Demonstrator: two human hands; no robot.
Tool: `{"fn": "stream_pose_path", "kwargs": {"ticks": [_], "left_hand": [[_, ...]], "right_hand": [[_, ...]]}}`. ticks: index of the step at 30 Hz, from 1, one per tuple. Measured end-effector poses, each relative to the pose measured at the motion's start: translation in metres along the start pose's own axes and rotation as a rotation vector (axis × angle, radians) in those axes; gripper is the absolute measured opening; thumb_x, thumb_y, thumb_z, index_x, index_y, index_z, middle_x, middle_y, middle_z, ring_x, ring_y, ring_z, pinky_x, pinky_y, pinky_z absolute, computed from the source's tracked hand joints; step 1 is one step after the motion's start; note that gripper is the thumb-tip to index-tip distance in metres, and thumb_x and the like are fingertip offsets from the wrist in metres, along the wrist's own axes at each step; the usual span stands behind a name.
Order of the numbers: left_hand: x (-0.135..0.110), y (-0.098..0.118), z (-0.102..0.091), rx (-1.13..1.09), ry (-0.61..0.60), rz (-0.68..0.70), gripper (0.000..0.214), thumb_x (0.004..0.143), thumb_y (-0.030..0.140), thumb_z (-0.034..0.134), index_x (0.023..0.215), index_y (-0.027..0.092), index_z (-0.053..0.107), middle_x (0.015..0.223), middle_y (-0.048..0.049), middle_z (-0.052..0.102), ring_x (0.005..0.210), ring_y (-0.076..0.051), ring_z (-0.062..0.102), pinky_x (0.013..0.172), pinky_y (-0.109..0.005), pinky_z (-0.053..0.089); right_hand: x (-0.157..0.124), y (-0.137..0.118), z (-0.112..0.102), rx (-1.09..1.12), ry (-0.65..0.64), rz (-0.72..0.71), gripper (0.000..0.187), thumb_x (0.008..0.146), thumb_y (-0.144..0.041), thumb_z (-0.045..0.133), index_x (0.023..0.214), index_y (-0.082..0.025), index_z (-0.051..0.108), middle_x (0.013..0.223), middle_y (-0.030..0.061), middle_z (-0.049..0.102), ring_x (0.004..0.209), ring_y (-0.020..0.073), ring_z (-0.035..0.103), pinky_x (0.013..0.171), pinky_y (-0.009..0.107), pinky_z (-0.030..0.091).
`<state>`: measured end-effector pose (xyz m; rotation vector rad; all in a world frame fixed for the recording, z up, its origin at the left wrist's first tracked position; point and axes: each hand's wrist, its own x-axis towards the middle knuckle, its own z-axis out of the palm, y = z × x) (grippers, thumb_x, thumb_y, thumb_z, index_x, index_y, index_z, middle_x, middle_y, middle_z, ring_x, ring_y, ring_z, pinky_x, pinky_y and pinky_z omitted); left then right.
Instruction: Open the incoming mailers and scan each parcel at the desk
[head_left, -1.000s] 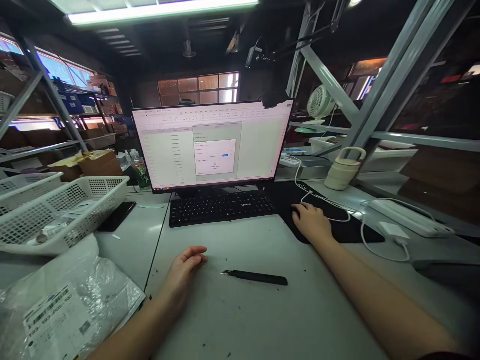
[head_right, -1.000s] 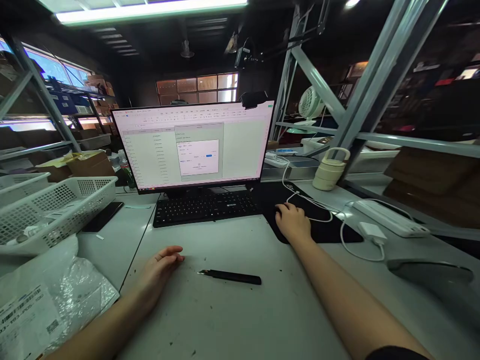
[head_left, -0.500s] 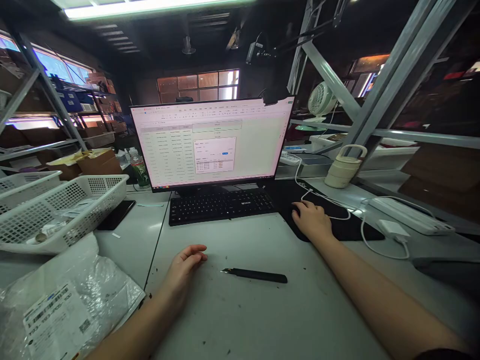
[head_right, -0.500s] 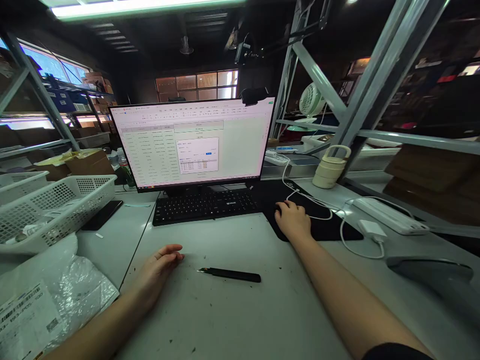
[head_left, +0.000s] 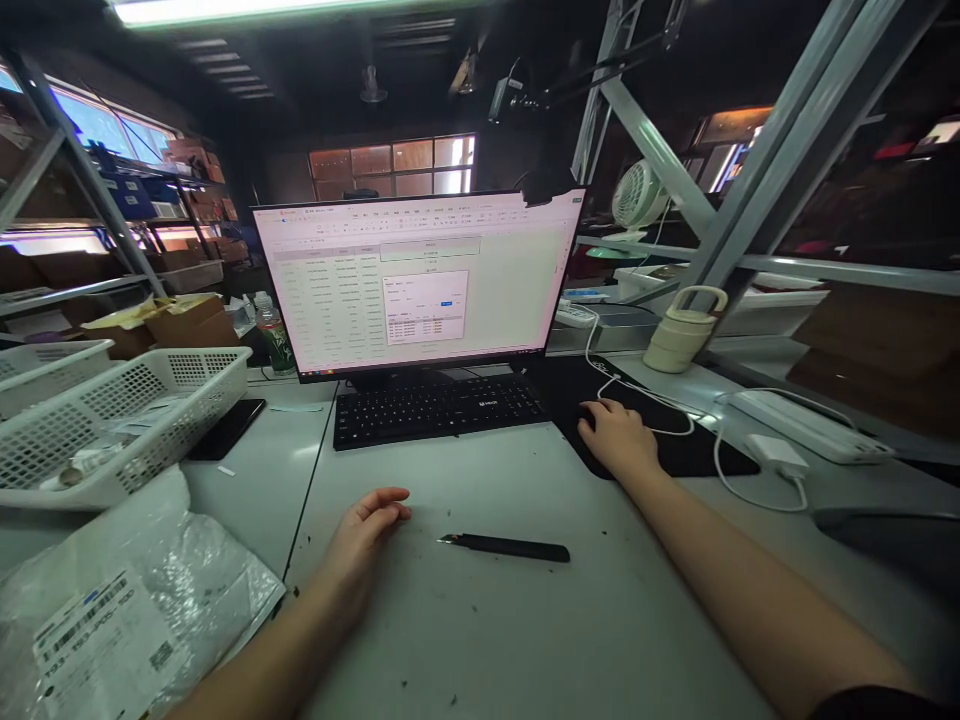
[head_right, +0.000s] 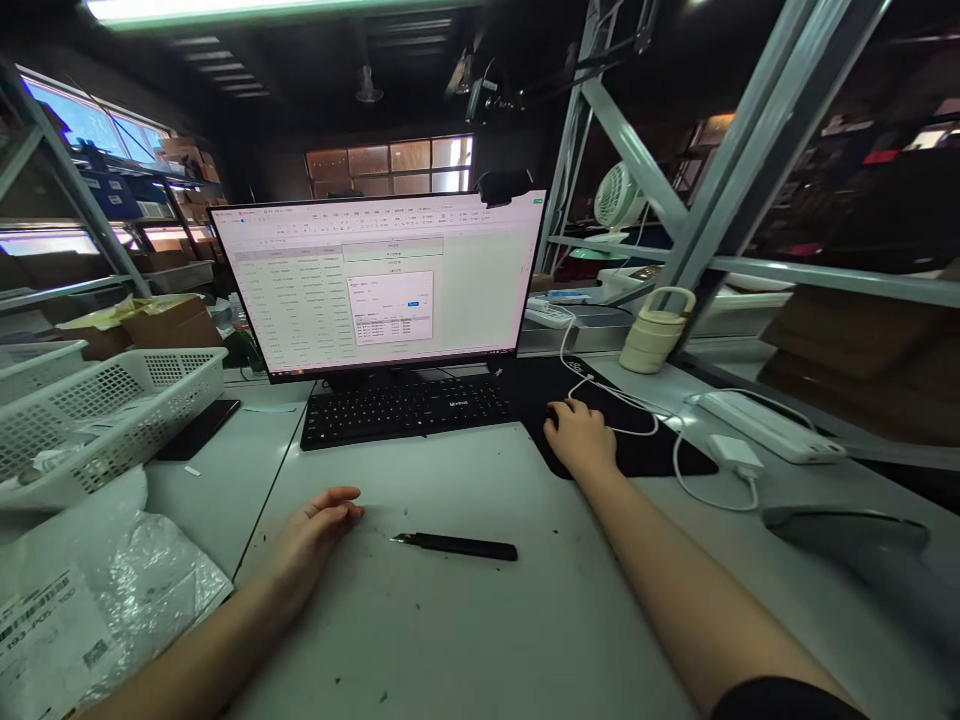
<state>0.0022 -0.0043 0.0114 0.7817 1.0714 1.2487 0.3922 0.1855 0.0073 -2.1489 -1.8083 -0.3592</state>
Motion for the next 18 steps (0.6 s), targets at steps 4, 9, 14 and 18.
{"fn": "stream_pose_path", "kwargs": {"ticks": [4, 9, 14, 18], "left_hand": [[0.0013, -0.0005, 0.0003, -0.005, 0.012, 0.001, 0.041, 0.068, 0.038, 0.079, 0.102, 0.017, 0.072, 0.088, -0.0073, 0.070, 0.100, -0.023, 0.062, 0.103, -0.036, 0.039], [0.0025, -0.0002, 0.0022, -0.014, 0.025, 0.011, 0.042, 0.065, 0.039, 0.081, 0.100, 0.016, 0.073, 0.086, -0.0071, 0.070, 0.099, -0.023, 0.062, 0.102, -0.036, 0.040], [0.0020, -0.0014, 0.0019, -0.013, 0.024, 0.024, 0.044, 0.065, 0.040, 0.081, 0.100, 0.015, 0.073, 0.086, -0.0078, 0.069, 0.100, -0.024, 0.063, 0.102, -0.038, 0.041], [0.0018, -0.0030, 0.0017, -0.006, 0.028, 0.027, 0.043, 0.066, 0.040, 0.080, 0.101, 0.015, 0.073, 0.087, -0.0081, 0.069, 0.102, -0.025, 0.063, 0.103, -0.038, 0.041]], "right_hand": [[-0.0003, -0.0003, -0.0001, -0.003, 0.002, -0.005, 0.045, 0.096, -0.036, 0.041, 0.132, -0.020, 0.063, 0.143, 0.0128, 0.053, 0.117, 0.0337, 0.054, 0.089, 0.046, 0.050], [-0.0008, -0.0004, 0.0001, -0.006, 0.009, -0.011, 0.046, 0.095, -0.035, 0.041, 0.133, -0.020, 0.063, 0.143, 0.0129, 0.054, 0.116, 0.0335, 0.055, 0.089, 0.046, 0.050], [-0.0016, -0.0003, 0.0002, -0.007, 0.019, -0.014, 0.045, 0.095, -0.036, 0.042, 0.131, -0.020, 0.063, 0.141, 0.0127, 0.055, 0.114, 0.0329, 0.055, 0.088, 0.045, 0.050], [-0.0012, -0.0002, 0.0003, -0.007, 0.017, -0.017, 0.045, 0.095, -0.036, 0.042, 0.131, -0.020, 0.063, 0.141, 0.0124, 0.055, 0.115, 0.0330, 0.055, 0.088, 0.046, 0.050]]}}
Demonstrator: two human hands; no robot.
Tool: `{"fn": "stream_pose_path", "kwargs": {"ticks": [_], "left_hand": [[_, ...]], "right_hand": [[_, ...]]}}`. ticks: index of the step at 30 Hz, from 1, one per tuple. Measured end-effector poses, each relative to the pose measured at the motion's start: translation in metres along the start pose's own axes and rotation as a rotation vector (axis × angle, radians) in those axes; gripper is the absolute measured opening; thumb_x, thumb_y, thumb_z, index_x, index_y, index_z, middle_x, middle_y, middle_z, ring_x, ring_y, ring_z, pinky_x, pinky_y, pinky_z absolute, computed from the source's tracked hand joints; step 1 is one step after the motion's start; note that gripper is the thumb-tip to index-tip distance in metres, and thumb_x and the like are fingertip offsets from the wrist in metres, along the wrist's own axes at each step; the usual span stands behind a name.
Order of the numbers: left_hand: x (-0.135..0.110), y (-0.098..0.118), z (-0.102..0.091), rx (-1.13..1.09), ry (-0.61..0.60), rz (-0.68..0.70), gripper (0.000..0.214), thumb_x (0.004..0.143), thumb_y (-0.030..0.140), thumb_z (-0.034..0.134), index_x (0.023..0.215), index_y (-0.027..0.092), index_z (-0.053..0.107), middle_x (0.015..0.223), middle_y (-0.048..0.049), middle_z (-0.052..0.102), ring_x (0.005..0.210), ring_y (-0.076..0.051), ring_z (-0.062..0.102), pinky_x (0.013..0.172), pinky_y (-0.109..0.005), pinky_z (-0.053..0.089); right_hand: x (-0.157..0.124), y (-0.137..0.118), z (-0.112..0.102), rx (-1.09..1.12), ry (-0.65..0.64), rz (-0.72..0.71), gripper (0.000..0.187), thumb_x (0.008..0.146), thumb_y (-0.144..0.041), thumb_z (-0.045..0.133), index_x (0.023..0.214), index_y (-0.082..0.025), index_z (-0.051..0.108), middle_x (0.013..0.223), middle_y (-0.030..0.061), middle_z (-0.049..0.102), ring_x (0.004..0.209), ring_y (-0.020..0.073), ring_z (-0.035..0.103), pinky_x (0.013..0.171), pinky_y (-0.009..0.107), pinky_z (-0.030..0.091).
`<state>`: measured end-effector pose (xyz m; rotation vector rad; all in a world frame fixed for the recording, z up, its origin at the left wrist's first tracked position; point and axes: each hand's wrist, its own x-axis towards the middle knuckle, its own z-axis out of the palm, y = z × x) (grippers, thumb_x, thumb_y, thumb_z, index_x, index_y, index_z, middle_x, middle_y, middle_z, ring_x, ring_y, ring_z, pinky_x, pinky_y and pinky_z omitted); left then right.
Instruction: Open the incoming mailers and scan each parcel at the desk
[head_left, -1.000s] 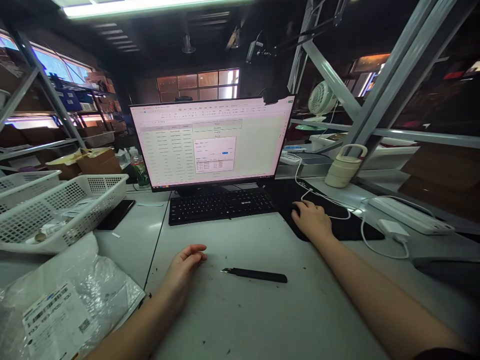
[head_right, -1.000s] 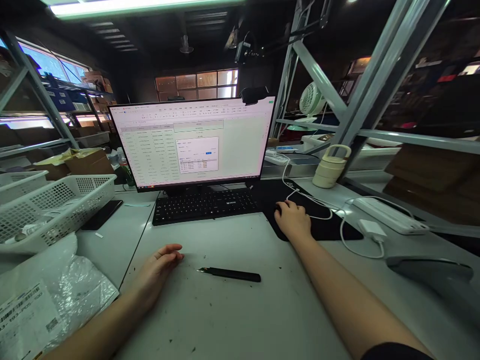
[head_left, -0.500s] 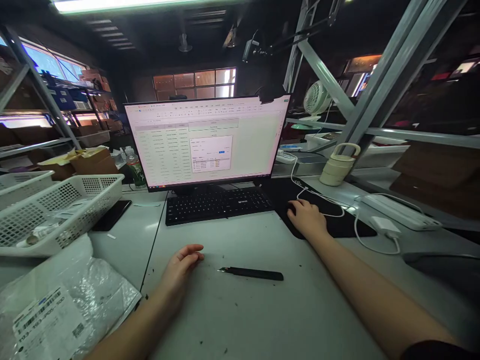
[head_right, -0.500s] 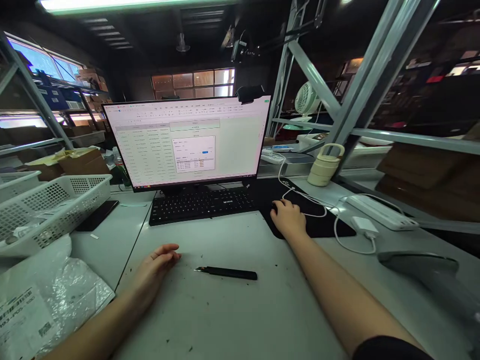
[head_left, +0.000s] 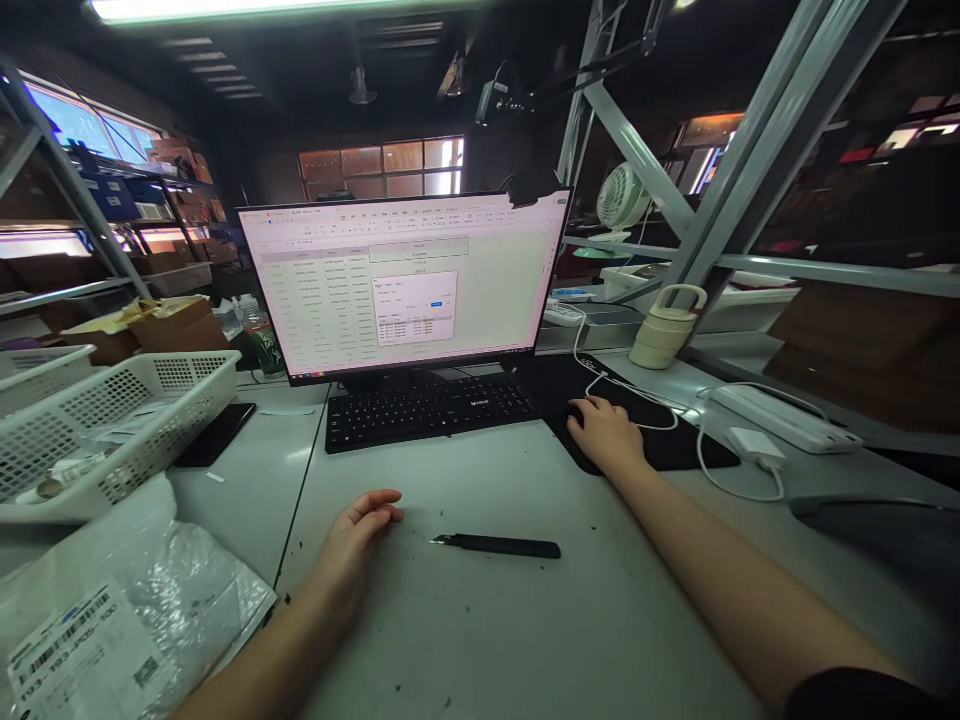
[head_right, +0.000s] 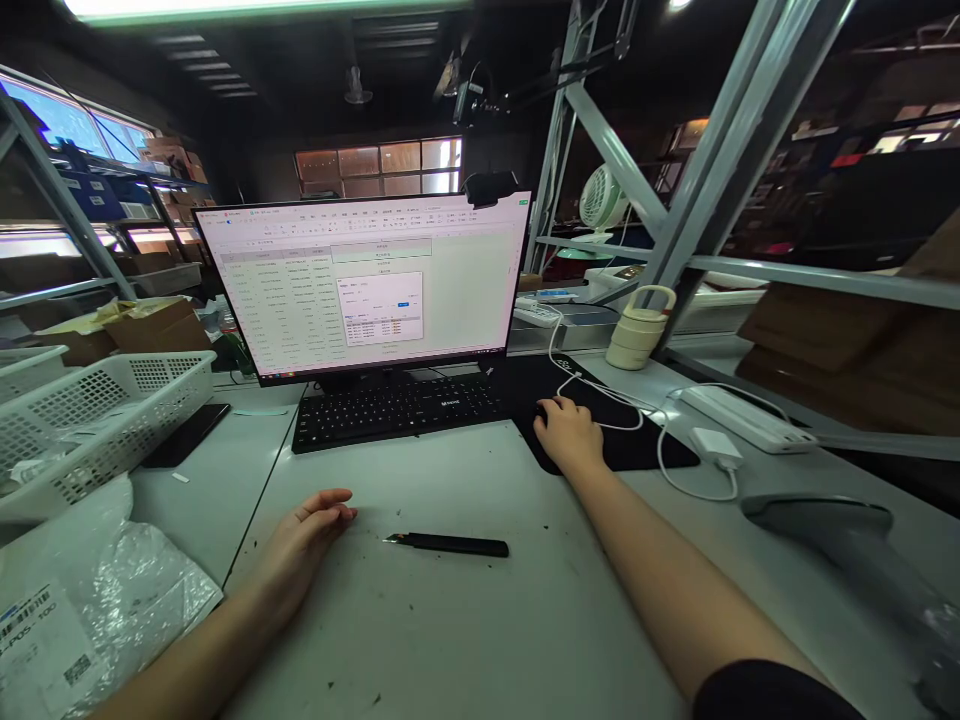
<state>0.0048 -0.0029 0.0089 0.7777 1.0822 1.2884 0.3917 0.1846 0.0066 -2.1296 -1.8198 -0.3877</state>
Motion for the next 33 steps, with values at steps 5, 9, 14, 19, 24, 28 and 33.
{"fn": "stream_pose_path", "kwargs": {"ticks": [5, 9, 14, 19, 24, 28, 33], "left_hand": [[0.0019, -0.0017, -0.0016, -0.015, -0.008, 0.014, 0.043, 0.067, 0.039, 0.080, 0.101, 0.016, 0.073, 0.086, -0.0072, 0.069, 0.101, -0.024, 0.063, 0.103, -0.037, 0.042], [-0.0001, 0.0003, -0.0024, 0.015, -0.021, -0.014, 0.041, 0.070, 0.039, 0.079, 0.104, 0.016, 0.073, 0.091, -0.0084, 0.070, 0.104, -0.025, 0.063, 0.103, -0.037, 0.042], [-0.0038, 0.0027, 0.0012, 0.012, 0.017, 0.006, 0.040, 0.069, 0.040, 0.078, 0.102, 0.017, 0.073, 0.089, -0.0084, 0.070, 0.103, -0.025, 0.063, 0.102, -0.037, 0.043], [-0.0029, 0.0055, 0.0025, 0.010, 0.011, -0.020, 0.046, 0.063, 0.041, 0.082, 0.100, 0.015, 0.074, 0.087, -0.0084, 0.069, 0.101, -0.025, 0.063, 0.103, -0.037, 0.043], [-0.0006, 0.0037, 0.0006, 0.006, 0.007, -0.019, 0.046, 0.064, 0.041, 0.082, 0.101, 0.016, 0.074, 0.088, -0.0083, 0.069, 0.102, -0.025, 0.062, 0.104, -0.038, 0.042], [-0.0009, 0.0013, -0.0003, -0.003, -0.009, -0.008, 0.043, 0.068, 0.041, 0.081, 0.102, 0.016, 0.073, 0.088, -0.0075, 0.069, 0.102, -0.024, 0.062, 0.104, -0.038, 0.041], [-0.0020, 0.0031, -0.0009, 0.000, -0.026, -0.015, 0.042, 0.069, 0.041, 0.081, 0.102, 0.017, 0.073, 0.089, -0.0074, 0.068, 0.104, -0.025, 0.060, 0.106, -0.039, 0.040]], "right_hand": [[-0.0002, 0.0000, -0.0003, 0.003, 0.001, 0.008, 0.045, 0.095, -0.035, 0.041, 0.131, -0.020, 0.063, 0.142, 0.0122, 0.055, 0.115, 0.0334, 0.054, 0.089, 0.046, 0.050], [-0.0001, 0.0006, 0.0000, 0.009, 0.008, 0.024, 0.047, 0.095, -0.036, 0.040, 0.133, -0.019, 0.061, 0.142, 0.0130, 0.054, 0.115, 0.0336, 0.054, 0.087, 0.045, 0.050], [0.0014, 0.0007, -0.0004, 0.006, -0.009, 0.051, 0.048, 0.095, -0.037, 0.041, 0.136, -0.018, 0.059, 0.143, 0.0132, 0.054, 0.116, 0.0339, 0.053, 0.089, 0.045, 0.050], [0.0011, 0.0007, -0.0016, 0.026, 0.004, 0.040, 0.050, 0.095, -0.037, 0.041, 0.138, -0.019, 0.058, 0.145, 0.0119, 0.053, 0.117, 0.0340, 0.054, 0.090, 0.045, 0.050], [0.0014, 0.0017, 0.0002, 0.032, 0.011, 0.022, 0.048, 0.095, -0.036, 0.042, 0.137, -0.019, 0.059, 0.144, 0.0125, 0.053, 0.117, 0.0328, 0.055, 0.091, 0.044, 0.049], [0.0019, 0.0010, 0.0011, 0.019, -0.002, 0.024, 0.050, 0.095, -0.038, 0.041, 0.137, -0.017, 0.059, 0.144, 0.0139, 0.053, 0.117, 0.0343, 0.055, 0.092, 0.045, 0.049], [0.0014, -0.0002, 0.0005, 0.013, 0.002, 0.028, 0.049, 0.096, -0.038, 0.039, 0.136, -0.017, 0.060, 0.143, 0.0136, 0.055, 0.117, 0.0339, 0.055, 0.093, 0.046, 0.048]]}}
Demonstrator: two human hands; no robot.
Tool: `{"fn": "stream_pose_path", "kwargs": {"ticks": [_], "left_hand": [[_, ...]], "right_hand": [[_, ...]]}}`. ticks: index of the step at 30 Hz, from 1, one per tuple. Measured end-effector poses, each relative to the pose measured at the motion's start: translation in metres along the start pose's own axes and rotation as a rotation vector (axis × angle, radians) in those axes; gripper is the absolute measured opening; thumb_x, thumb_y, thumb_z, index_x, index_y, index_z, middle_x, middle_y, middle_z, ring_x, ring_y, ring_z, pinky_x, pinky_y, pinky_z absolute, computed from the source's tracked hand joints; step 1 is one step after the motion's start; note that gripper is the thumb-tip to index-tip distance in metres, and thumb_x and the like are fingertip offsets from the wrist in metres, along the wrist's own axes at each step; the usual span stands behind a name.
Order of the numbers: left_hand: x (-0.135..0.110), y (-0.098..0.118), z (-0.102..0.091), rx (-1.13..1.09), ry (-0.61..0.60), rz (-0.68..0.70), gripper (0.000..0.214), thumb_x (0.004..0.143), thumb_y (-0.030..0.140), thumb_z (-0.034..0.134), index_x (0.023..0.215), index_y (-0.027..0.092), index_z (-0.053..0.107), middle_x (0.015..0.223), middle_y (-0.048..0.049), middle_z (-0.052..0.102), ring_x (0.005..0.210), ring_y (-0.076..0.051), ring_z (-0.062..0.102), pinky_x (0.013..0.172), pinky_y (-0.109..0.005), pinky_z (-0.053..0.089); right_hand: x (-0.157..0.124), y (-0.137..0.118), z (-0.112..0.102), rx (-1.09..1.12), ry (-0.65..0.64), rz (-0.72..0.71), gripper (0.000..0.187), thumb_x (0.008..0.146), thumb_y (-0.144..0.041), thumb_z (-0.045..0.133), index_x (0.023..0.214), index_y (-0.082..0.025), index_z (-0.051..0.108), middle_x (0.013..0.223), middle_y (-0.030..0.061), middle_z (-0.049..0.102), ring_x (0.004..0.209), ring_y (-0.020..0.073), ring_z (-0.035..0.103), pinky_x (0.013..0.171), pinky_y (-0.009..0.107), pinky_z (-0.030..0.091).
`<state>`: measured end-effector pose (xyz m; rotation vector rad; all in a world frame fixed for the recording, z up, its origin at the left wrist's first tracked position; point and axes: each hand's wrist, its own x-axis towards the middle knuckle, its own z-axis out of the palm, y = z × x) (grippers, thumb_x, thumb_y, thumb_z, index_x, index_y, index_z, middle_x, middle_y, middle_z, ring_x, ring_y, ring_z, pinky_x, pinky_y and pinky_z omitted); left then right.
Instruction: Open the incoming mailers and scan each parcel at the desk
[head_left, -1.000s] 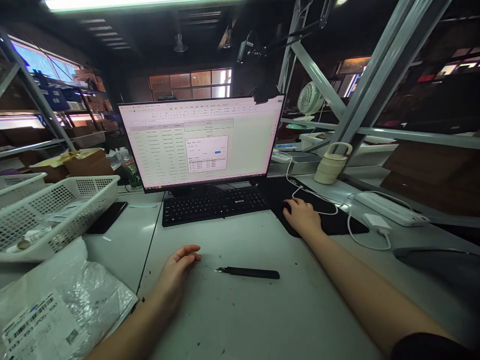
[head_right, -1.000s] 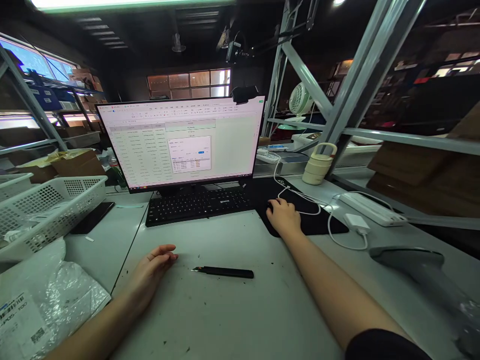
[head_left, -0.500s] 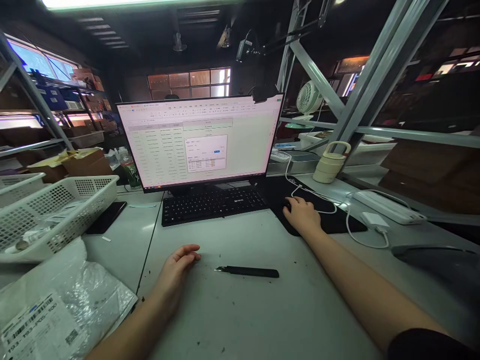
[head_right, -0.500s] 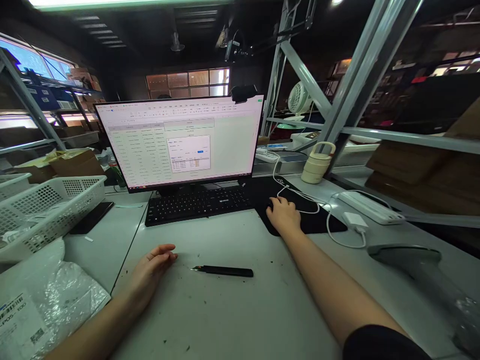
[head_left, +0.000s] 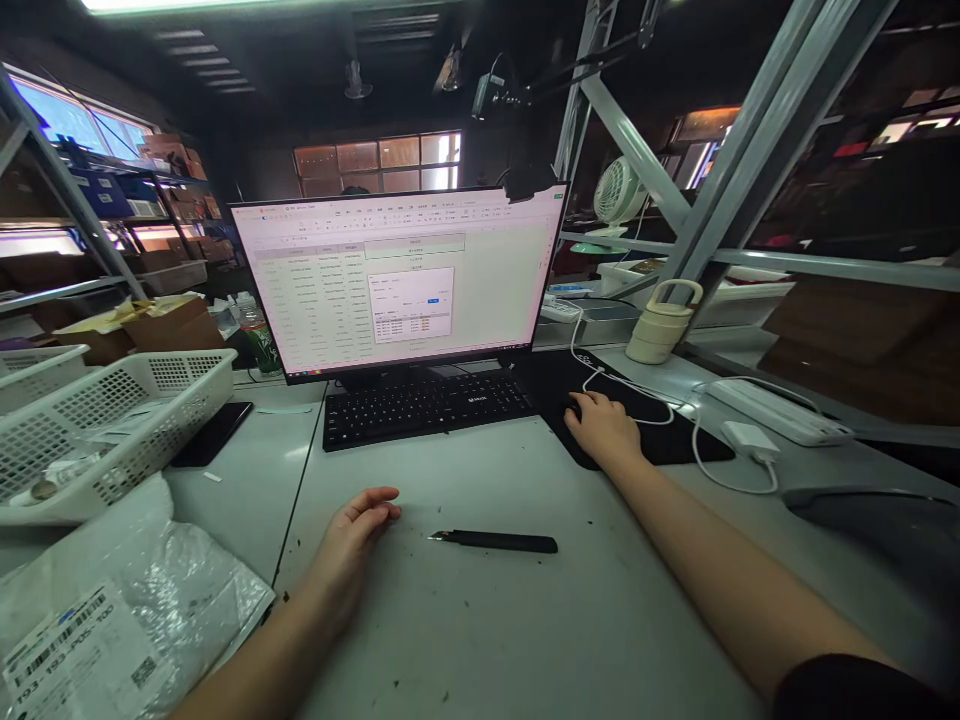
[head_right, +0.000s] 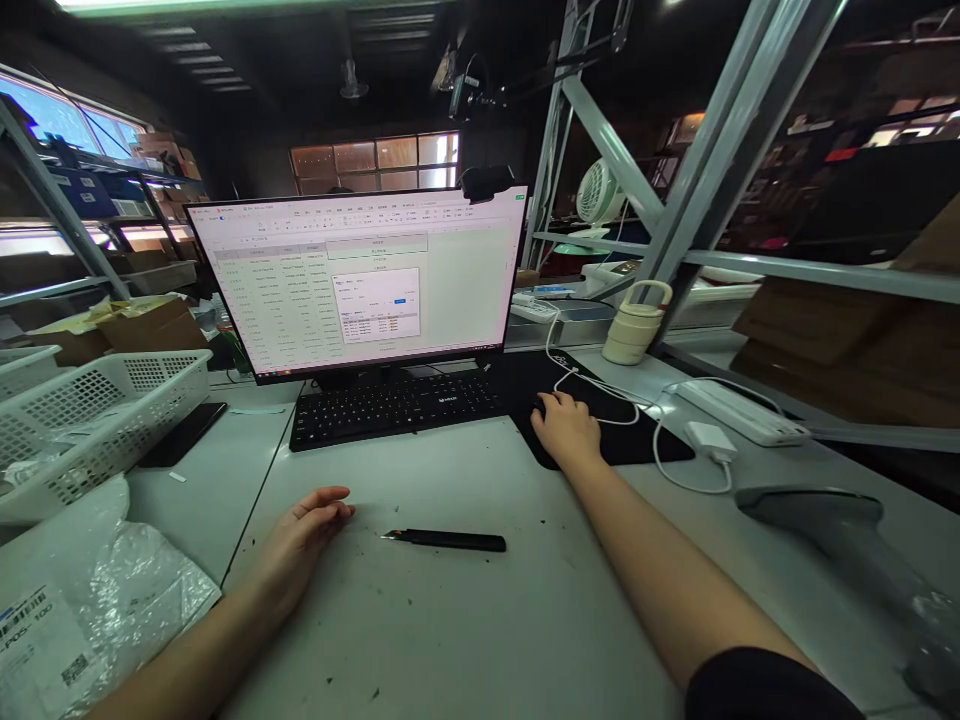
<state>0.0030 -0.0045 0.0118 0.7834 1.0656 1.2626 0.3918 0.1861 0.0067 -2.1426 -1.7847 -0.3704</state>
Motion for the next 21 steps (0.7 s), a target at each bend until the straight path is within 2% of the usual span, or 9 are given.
{"fn": "stream_pose_path", "kwargs": {"ticks": [10, 21], "left_hand": [[-0.0011, 0.0013, -0.0005, 0.010, -0.002, -0.008, 0.042, 0.070, 0.039, 0.079, 0.104, 0.016, 0.071, 0.091, -0.0081, 0.069, 0.102, -0.024, 0.060, 0.105, -0.039, 0.039], [0.0011, -0.0015, 0.0004, -0.029, -0.006, 0.003, 0.041, 0.068, 0.038, 0.080, 0.101, 0.016, 0.072, 0.087, -0.0063, 0.069, 0.100, -0.023, 0.060, 0.105, -0.038, 0.037]], "right_hand": [[-0.0035, -0.0023, -0.0075, 0.023, -0.001, 0.018, 0.049, 0.096, -0.038, 0.037, 0.136, -0.020, 0.060, 0.144, 0.0104, 0.053, 0.117, 0.0336, 0.053, 0.089, 0.045, 0.050], [-0.0029, -0.0024, -0.0050, 0.001, -0.006, 0.004, 0.048, 0.097, -0.037, 0.038, 0.135, -0.019, 0.061, 0.142, 0.0115, 0.055, 0.117, 0.0336, 0.054, 0.090, 0.045, 0.049]]}}
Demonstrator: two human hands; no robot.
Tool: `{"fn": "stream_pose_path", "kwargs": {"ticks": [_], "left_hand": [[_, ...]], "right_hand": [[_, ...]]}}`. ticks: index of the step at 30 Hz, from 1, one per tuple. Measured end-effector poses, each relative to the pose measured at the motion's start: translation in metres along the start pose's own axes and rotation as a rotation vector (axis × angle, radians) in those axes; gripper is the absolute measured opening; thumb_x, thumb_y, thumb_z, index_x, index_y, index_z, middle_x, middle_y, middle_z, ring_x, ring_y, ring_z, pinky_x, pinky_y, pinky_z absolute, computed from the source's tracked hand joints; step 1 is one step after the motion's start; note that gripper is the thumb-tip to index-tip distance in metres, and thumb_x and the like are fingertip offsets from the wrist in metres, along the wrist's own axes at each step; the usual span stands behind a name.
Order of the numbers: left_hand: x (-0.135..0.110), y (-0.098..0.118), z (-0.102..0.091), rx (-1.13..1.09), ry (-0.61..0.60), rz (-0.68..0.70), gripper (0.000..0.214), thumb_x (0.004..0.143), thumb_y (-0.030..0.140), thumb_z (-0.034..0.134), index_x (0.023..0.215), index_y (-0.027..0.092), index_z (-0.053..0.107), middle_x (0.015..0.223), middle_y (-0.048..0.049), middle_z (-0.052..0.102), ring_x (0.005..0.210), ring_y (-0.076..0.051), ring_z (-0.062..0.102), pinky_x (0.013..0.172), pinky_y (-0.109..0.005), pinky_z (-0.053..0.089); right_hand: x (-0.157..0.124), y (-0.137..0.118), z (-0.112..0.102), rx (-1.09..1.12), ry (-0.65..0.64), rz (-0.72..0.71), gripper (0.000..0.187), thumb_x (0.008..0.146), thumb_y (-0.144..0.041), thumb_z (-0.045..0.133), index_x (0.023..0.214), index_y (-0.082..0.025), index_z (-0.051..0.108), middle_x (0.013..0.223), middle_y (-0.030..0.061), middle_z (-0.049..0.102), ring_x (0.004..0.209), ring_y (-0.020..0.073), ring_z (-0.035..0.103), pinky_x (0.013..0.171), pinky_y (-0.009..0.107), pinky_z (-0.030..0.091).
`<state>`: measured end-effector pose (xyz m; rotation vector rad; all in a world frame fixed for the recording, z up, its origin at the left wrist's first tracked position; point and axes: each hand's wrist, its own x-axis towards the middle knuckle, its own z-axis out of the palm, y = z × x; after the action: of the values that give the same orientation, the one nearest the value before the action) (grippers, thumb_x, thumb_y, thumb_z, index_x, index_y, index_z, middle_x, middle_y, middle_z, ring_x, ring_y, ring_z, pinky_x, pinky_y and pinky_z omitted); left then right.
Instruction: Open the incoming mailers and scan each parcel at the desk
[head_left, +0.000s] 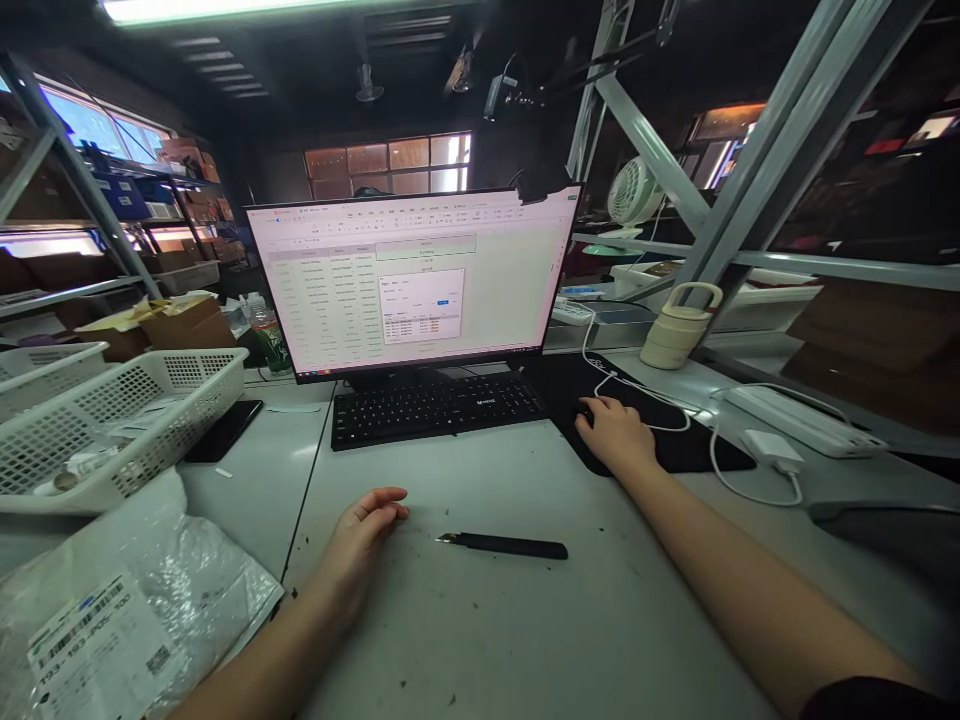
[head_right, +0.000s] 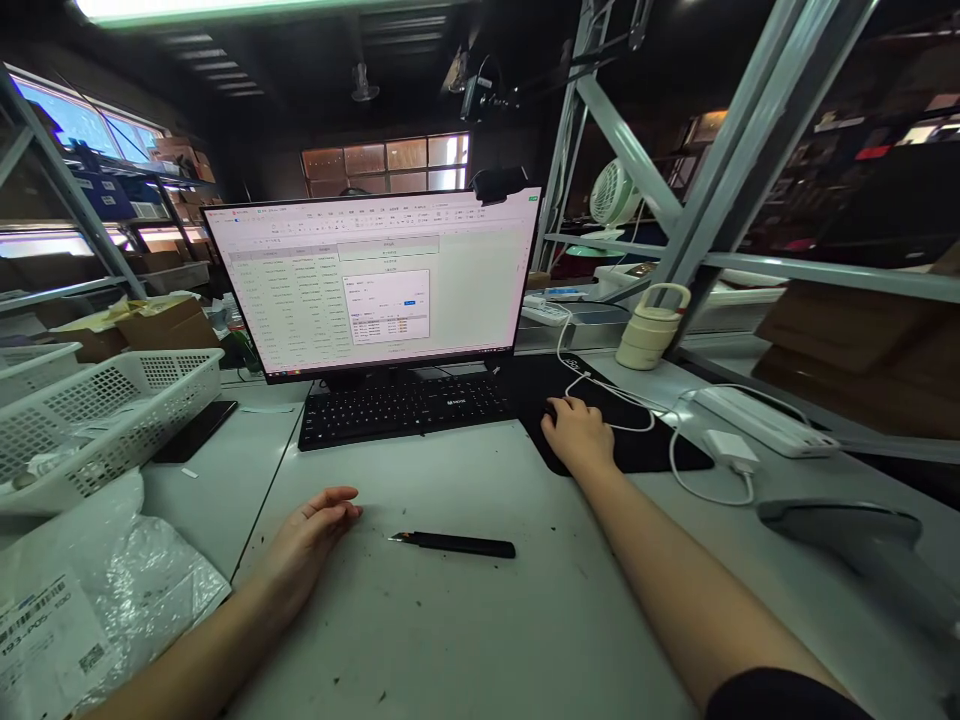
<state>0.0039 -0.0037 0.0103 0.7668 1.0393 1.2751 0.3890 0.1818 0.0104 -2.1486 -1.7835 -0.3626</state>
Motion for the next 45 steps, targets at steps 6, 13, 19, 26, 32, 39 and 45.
{"fn": "stream_pose_path", "kwargs": {"ticks": [6, 13, 19, 26, 32, 39, 45], "left_hand": [[0.0016, -0.0010, -0.0004, 0.001, 0.004, 0.001, 0.040, 0.067, 0.037, 0.080, 0.100, 0.016, 0.072, 0.086, -0.0069, 0.069, 0.100, -0.023, 0.060, 0.106, -0.039, 0.037], [-0.0009, 0.0030, 0.0006, 0.023, 0.007, -0.011, 0.042, 0.067, 0.038, 0.080, 0.102, 0.016, 0.072, 0.089, -0.0075, 0.069, 0.101, -0.024, 0.060, 0.105, -0.039, 0.038], [-0.0027, 0.0046, 0.0023, 0.033, 0.008, -0.006, 0.040, 0.069, 0.038, 0.080, 0.101, 0.016, 0.072, 0.089, -0.0076, 0.069, 0.100, -0.023, 0.060, 0.103, -0.038, 0.039], [-0.0015, 0.0043, 0.0035, 0.022, 0.019, -0.004, 0.040, 0.067, 0.038, 0.079, 0.100, 0.016, 0.072, 0.088, -0.0072, 0.069, 0.097, -0.022, 0.060, 0.101, -0.036, 0.040], [-0.0021, 0.0041, 0.0035, 0.028, 0.011, -0.001, 0.041, 0.067, 0.039, 0.080, 0.100, 0.016, 0.072, 0.088, -0.0072, 0.069, 0.097, -0.022, 0.060, 0.101, -0.036, 0.040], [-0.0023, 0.0044, 0.0046, 0.021, 0.023, 0.005, 0.042, 0.066, 0.039, 0.080, 0.100, 0.016, 0.073, 0.088, -0.0077, 0.069, 0.099, -0.023, 0.061, 0.103, -0.037, 0.040], [-0.0024, 0.0051, 0.0028, 0.026, 0.016, -0.011, 0.042, 0.067, 0.039, 0.080, 0.101, 0.016, 0.072, 0.090, -0.0077, 0.069, 0.101, -0.023, 0.060, 0.104, -0.038, 0.039]], "right_hand": [[0.0003, 0.0001, -0.0008, 0.013, -0.009, 0.002, 0.048, 0.097, -0.037, 0.038, 0.135, -0.020, 0.061, 0.142, 0.0114, 0.055, 0.118, 0.0344, 0.054, 0.091, 0.047, 0.049], [0.0003, 0.0009, -0.0002, 0.014, -0.002, -0.011, 0.046, 0.097, -0.037, 0.039, 0.132, -0.020, 0.064, 0.142, 0.0120, 0.055, 0.115, 0.0340, 0.055, 0.089, 0.047, 0.051], [0.0019, 0.0025, 0.0019, 0.015, -0.003, -0.022, 0.045, 0.097, -0.038, 0.039, 0.129, -0.020, 0.065, 0.140, 0.0126, 0.055, 0.114, 0.0345, 0.056, 0.088, 0.047, 0.051], [0.0027, 0.0031, 0.0023, 0.019, -0.018, -0.024, 0.046, 0.097, -0.038, 0.038, 0.130, -0.021, 0.064, 0.142, 0.0119, 0.054, 0.115, 0.0346, 0.056, 0.090, 0.046, 0.050], [0.0029, 0.0032, 0.0021, 0.014, -0.020, -0.025, 0.046, 0.097, -0.038, 0.039, 0.130, -0.020, 0.065, 0.141, 0.0122, 0.055, 0.115, 0.0349, 0.056, 0.089, 0.046, 0.050], [0.0028, 0.0032, 0.0024, 0.017, -0.010, -0.027, 0.047, 0.096, -0.038, 0.038, 0.130, -0.020, 0.065, 0.141, 0.0123, 0.055, 0.115, 0.0338, 0.056, 0.090, 0.045, 0.049], [0.0024, 0.0033, 0.0023, 0.029, -0.016, -0.023, 0.046, 0.097, -0.039, 0.038, 0.130, -0.021, 0.065, 0.141, 0.0121, 0.055, 0.116, 0.0331, 0.055, 0.089, 0.045, 0.049]]}}
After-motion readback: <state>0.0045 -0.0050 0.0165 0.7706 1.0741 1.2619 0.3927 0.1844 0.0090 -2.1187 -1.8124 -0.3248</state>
